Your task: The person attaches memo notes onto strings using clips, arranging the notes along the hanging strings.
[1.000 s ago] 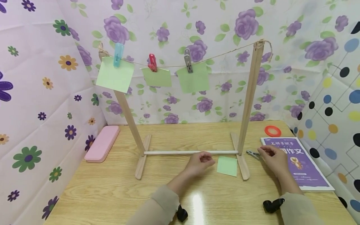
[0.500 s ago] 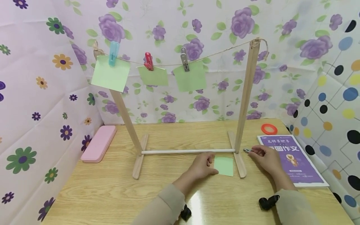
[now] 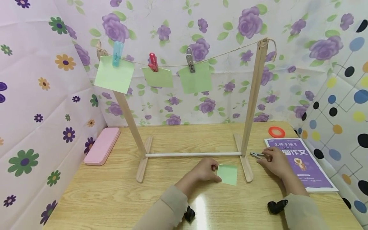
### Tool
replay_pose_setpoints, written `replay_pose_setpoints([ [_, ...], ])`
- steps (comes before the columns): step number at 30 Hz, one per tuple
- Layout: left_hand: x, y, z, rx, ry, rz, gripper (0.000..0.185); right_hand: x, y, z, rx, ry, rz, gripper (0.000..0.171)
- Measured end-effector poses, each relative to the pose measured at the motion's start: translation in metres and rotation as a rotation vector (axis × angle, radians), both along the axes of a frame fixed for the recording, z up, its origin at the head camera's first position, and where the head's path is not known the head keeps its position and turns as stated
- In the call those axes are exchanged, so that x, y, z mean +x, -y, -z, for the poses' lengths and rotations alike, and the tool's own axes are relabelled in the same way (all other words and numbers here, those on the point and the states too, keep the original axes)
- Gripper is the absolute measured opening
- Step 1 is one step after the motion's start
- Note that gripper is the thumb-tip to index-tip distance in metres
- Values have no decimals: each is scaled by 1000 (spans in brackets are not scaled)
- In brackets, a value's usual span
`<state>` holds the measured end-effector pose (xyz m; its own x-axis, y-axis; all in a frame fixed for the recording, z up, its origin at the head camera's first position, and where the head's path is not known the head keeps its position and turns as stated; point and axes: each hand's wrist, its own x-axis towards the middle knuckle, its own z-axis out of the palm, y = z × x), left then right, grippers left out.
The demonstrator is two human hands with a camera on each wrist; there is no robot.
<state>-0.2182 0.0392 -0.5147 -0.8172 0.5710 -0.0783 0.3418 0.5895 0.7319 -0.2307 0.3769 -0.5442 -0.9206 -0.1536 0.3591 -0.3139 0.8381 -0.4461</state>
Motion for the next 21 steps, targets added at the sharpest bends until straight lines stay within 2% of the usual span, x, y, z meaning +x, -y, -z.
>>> replay_pose_setpoints([
  [2, -1, 1, 0, 3, -10, 6, 43, 0, -1, -2, 9, 5, -17, 40],
  [5, -2, 2, 1, 17, -24, 5, 38, 2, -1, -6, -62, 88, 10, 42],
  [10, -1, 2, 0, 45, -47, 51, 39, 11, -4, -12, -275, 270, 160, 52],
  [14, -1, 3, 1, 55, -57, 65, 43, 12, -9, -11, -368, 302, 237, 58],
  [16, -2, 4, 2, 68, -53, 53, 42, 12, -12, -9, -410, 298, 263, 60],
  [21, -3, 8, 12, 167, 6, -73, 20, 15, -17, -7, -530, 279, 298, 58],
])
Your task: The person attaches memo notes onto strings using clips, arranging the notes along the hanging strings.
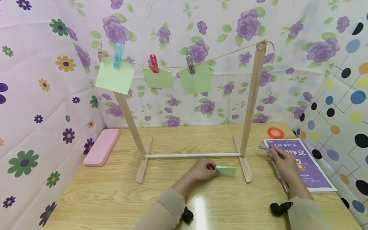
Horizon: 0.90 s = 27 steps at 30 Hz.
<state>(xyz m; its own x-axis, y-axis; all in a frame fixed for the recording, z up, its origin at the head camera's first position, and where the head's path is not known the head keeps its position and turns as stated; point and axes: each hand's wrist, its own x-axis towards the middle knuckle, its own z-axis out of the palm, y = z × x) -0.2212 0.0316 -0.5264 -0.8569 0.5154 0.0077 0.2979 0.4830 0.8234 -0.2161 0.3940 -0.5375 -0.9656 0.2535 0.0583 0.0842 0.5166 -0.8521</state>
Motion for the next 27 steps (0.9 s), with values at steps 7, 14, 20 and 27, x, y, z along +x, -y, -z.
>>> replay_pose_setpoints([
  [7, -2, 6, 9, 195, 49, -161, 8, 1, -4, 0, -175, -17, 56, 45],
  [14, -4, 9, 10, 346, 180, -238, 7, -1, -11, 3, -684, -127, -47, 24],
  [20, -7, 10, -2, 533, 323, -326, 11, -5, -14, -5, -1157, -271, -157, 22],
  [27, -10, 10, -34, 734, 307, -371, 14, -5, -4, -53, -1526, -422, -297, 28],
])
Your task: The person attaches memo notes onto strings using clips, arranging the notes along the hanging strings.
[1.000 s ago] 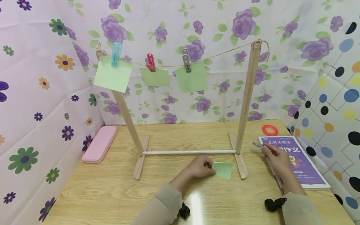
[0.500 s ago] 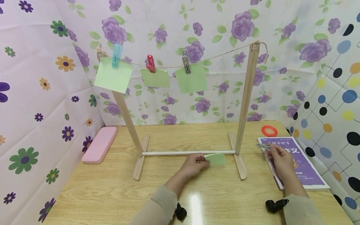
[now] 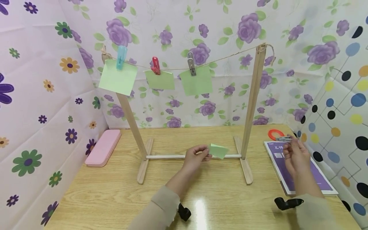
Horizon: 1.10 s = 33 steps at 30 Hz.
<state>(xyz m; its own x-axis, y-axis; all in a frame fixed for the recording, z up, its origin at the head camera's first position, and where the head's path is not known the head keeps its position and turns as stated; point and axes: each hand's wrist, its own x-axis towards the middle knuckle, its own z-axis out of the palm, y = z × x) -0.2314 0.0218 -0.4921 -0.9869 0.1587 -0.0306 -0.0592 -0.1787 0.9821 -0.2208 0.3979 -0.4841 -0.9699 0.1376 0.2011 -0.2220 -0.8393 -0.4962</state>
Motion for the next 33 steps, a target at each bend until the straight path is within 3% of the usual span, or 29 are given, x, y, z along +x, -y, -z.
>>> replay_pose_setpoints([
  [3, 0, -3, -22, 73, -19, -13, 15, -1, 3, -26, -81, -55, -72, 30],
  [5, 1, -6, -36, 131, -15, -21, 16, -1, 6, -43, -75, -83, -95, 31],
  [14, 11, -13, -93, 251, -70, -16, 19, 6, 22, -118, 119, -274, -76, 36],
  [18, 14, -17, -110, 305, -124, -16, 20, 10, 35, -159, 201, -380, -21, 37],
  [25, 21, -26, -132, 368, -190, -23, 18, 26, 55, -231, 455, -512, 165, 37],
  [32, 28, -25, -152, 392, -235, -16, 18, 26, 77, -294, 591, -657, 202, 30],
  [33, 29, -24, -154, 396, -237, -16, 19, 27, 82, -302, 656, -661, 265, 28],
])
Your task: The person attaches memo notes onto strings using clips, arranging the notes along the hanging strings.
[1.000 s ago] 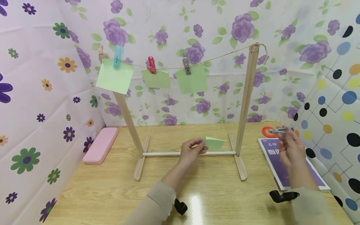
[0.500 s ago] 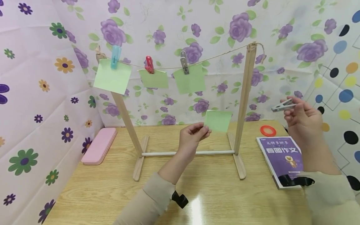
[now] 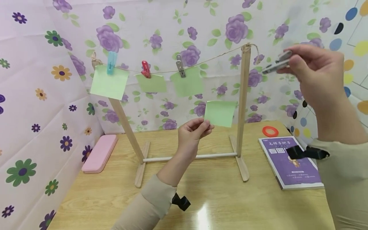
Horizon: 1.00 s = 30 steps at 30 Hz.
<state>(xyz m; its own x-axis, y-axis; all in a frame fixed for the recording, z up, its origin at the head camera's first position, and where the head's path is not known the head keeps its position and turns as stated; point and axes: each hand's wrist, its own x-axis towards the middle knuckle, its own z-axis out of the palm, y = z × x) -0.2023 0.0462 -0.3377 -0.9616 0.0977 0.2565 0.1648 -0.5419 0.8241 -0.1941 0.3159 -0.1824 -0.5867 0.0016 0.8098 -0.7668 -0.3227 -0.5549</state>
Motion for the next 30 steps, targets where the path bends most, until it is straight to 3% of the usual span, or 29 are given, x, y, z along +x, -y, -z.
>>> replay_pose_setpoints([
  [3, 1, -1, -8, 16, -10, 8, 19, -1, 14, -24, 102, -64, 184, 23],
  [6, 2, -4, -17, 26, -25, 13, 22, 0, 31, -46, 287, -59, 549, 20],
  [10, 2, -9, -30, 34, -56, -5, 23, -7, 51, -73, 514, -127, 778, 19],
  [13, 0, -11, -38, 40, -66, -13, 22, -16, 62, -87, 552, -143, 691, 16],
  [17, -1, -14, -45, 60, -55, -23, 22, -23, 74, -96, 576, 40, 622, 15],
  [20, -2, -18, -49, 83, -36, -46, 21, -29, 80, -97, 660, 95, 671, 19],
  [24, -4, -23, -54, 104, -7, -72, 20, -36, 82, -97, 760, 80, 717, 22],
  [30, -9, -29, -55, 128, 14, -97, 17, -41, 82, -94, 829, 144, 694, 28],
])
